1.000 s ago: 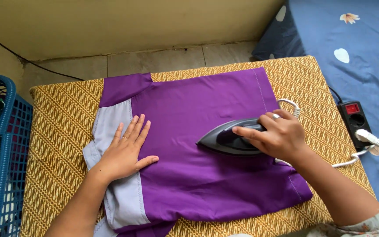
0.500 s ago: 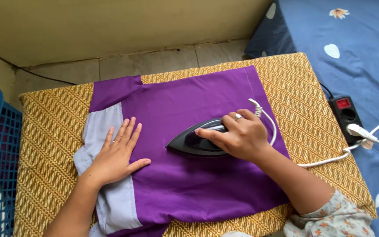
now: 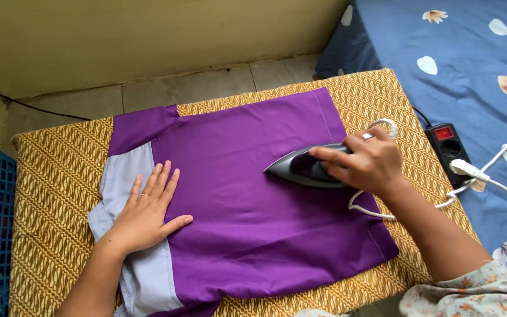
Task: Ironing a purple long-sleeved shirt on an ironing board.
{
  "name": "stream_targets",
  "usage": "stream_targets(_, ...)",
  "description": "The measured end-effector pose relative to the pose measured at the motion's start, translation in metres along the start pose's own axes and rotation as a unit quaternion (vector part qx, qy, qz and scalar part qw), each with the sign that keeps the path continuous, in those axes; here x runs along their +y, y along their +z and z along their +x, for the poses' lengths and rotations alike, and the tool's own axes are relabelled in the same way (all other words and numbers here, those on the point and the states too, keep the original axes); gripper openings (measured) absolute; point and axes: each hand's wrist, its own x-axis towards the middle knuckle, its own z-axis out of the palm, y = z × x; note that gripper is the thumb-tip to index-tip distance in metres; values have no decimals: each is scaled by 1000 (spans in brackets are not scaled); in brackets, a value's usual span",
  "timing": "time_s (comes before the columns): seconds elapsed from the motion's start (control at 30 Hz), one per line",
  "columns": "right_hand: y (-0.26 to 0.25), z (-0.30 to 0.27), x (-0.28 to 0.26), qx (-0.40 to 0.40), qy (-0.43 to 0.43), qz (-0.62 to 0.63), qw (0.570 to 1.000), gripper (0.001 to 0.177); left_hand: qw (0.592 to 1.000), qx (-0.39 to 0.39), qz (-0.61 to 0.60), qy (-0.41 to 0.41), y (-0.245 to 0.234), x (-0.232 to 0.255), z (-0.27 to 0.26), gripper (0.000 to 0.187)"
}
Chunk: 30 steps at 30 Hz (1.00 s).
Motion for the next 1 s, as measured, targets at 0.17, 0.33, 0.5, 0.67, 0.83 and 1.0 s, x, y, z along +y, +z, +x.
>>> stream_targets(0.17, 2, -22, 17, -5, 40, -39, 998, 37, 1000, 12, 5, 9, 2, -1, -2, 106)
stream_targets(0.33, 8, -35, 28, -22, 114, -105, 988, 34, 1000, 3, 4, 3, 2, -1, -1, 109)
stream_targets(0.5, 17, -30, 28, -28, 162, -164, 973, 29, 1000, 3, 8, 8, 5, -3, -1, 108)
stream_targets(0.67, 41, -20, 35, -43, 218, -184, 958, 27, 1000, -2, 11, 4, 3, -2, -1, 109)
stream_targets(0.83, 71, 0, 48, -51, 246, -225, 941, 27, 1000, 1, 5, 5, 2, -1, -1, 109)
stream_targets(1.0, 96, 18, 59, -35, 264, -225, 937, 33, 1000, -12, 4, -3, 0, 0, 0, 109)
